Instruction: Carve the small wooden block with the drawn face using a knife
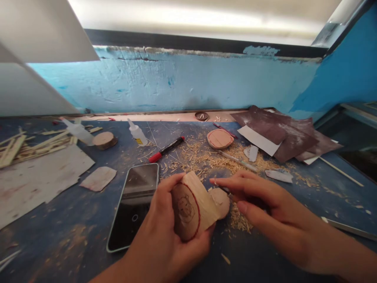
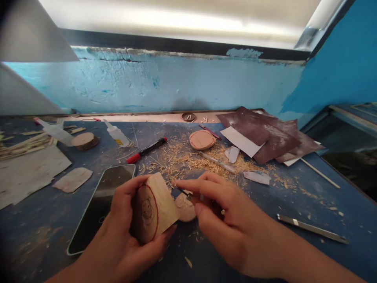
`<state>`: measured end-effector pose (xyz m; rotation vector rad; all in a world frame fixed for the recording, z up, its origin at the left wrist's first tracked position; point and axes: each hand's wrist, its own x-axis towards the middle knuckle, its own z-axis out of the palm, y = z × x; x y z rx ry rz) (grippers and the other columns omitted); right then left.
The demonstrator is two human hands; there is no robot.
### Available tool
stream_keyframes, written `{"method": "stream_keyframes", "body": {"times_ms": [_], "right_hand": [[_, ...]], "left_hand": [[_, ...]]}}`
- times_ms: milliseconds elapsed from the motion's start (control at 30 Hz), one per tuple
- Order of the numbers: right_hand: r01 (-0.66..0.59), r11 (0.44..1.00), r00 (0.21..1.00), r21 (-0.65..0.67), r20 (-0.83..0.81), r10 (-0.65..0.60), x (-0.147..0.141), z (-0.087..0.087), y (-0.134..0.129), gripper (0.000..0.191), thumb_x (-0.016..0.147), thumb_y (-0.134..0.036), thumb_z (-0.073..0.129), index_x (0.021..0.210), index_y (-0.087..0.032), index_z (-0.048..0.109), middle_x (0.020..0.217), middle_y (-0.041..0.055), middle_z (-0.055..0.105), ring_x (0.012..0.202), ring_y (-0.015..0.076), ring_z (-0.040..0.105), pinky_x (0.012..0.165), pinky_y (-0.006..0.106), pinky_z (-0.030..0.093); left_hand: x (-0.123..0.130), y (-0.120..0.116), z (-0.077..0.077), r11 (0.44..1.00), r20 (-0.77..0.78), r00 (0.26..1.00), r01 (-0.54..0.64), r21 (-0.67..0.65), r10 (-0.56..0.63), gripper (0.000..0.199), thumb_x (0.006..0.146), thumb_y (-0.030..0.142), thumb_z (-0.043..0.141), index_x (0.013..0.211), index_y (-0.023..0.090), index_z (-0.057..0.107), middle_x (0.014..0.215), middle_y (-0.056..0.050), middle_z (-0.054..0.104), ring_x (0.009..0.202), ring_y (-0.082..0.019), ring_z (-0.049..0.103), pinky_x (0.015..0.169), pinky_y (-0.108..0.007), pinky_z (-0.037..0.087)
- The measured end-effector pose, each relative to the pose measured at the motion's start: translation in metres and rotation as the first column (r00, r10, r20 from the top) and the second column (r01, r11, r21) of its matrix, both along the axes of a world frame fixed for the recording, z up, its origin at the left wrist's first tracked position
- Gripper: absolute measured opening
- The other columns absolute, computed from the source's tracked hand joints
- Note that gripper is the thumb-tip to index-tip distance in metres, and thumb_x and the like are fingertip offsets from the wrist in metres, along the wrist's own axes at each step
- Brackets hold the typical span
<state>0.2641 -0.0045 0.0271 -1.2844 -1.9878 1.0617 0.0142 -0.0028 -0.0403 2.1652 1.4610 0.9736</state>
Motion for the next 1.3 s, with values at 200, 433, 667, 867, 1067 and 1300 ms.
{"method": "stream_keyframes", "body": {"times_ms": [200, 433, 667, 867, 1067, 1300], "right_hand": [[0.028, 1.000, 1.000, 0.000, 0.005, -0.028, 0.003, -0.007, 0.001, 0.048, 0.106, -0.028, 0.048, 0.149, -0.051, 0.052, 0.147, -0.0001, 0.059, 0.128, 0.0285, 0.062, 0.084, 0.037, 0.062], [-0.050, 0.996, 0.994, 0.071, 0.099, 0.042, -0.001, -0.007, 0.002, 0.058, 0.109, -0.022, 0.039, 0.155, -0.057, 0.039, 0.129, 0.0011, 0.063, 0.110, 0.0206, 0.065, 0.089, 0.037, 0.059], [-0.046, 0.997, 0.998, 0.060, 0.033, 0.044, -0.003, -0.005, 0.003, 0.043, 0.104, -0.020, 0.054, 0.140, -0.043, 0.059, 0.102, -0.0007, 0.064, 0.078, 0.0124, 0.062, 0.062, 0.024, 0.051], [-0.053, 0.997, 0.999, 0.052, -0.006, 0.053, -0.001, -0.005, 0.000, 0.044, 0.101, -0.019, 0.059, 0.136, -0.044, 0.067, 0.113, 0.0014, 0.066, 0.090, 0.0144, 0.070, 0.057, 0.020, 0.052], [-0.042, 0.988, 0.999, 0.146, -0.012, 0.044, -0.001, -0.010, -0.002, 0.048, 0.101, -0.017, 0.060, 0.137, -0.047, 0.067, 0.119, 0.0015, 0.066, 0.097, 0.0141, 0.071, 0.063, 0.018, 0.057], [0.013, 0.954, 1.000, 0.299, -0.023, -0.006, -0.010, -0.018, -0.010, 0.051, 0.097, -0.007, 0.059, 0.139, -0.036, 0.069, 0.103, 0.0028, 0.064, 0.083, 0.0105, 0.068, 0.064, 0.018, 0.058]], "left_hand": [[-0.001, 0.000, -0.002, 1.000, 0.028, 0.999, 0.028, 0.014, -0.028, 0.091, 0.075, 0.038, 0.079, 0.151, 0.025, 0.030, 0.129, -0.012, 0.062, 0.103, -0.027, 0.074, 0.088, -0.041, 0.065], [-0.002, -0.001, -0.005, 0.998, 0.048, 0.998, 0.047, 0.044, -0.049, 0.095, 0.071, 0.033, 0.079, 0.152, 0.024, 0.031, 0.131, -0.015, 0.060, 0.103, -0.029, 0.073, 0.089, -0.045, 0.065], [-0.002, 0.000, -0.006, 0.996, 0.041, 0.997, 0.064, 0.056, -0.066, 0.095, 0.070, 0.032, 0.079, 0.152, 0.022, 0.031, 0.131, -0.015, 0.059, 0.103, -0.029, 0.072, 0.089, -0.045, 0.064], [-0.003, -0.003, -0.006, 0.998, 0.039, 0.998, 0.043, 0.036, -0.045, 0.097, 0.071, 0.035, 0.081, 0.153, 0.023, 0.029, 0.133, -0.015, 0.059, 0.105, -0.030, 0.072, 0.089, -0.045, 0.065], [0.000, 0.001, -0.003, 0.997, 0.036, 0.997, 0.070, 0.022, -0.071, 0.094, 0.072, 0.034, 0.082, 0.152, 0.026, 0.033, 0.137, -0.014, 0.057, 0.118, -0.032, 0.067, 0.102, -0.050, 0.058], [0.002, -0.001, -0.004, 0.991, 0.021, 0.995, 0.095, 0.099, -0.098, 0.092, 0.073, 0.027, 0.077, 0.153, 0.023, 0.032, 0.139, -0.016, 0.052, 0.123, -0.035, 0.060, 0.105, -0.054, 0.054]]}}
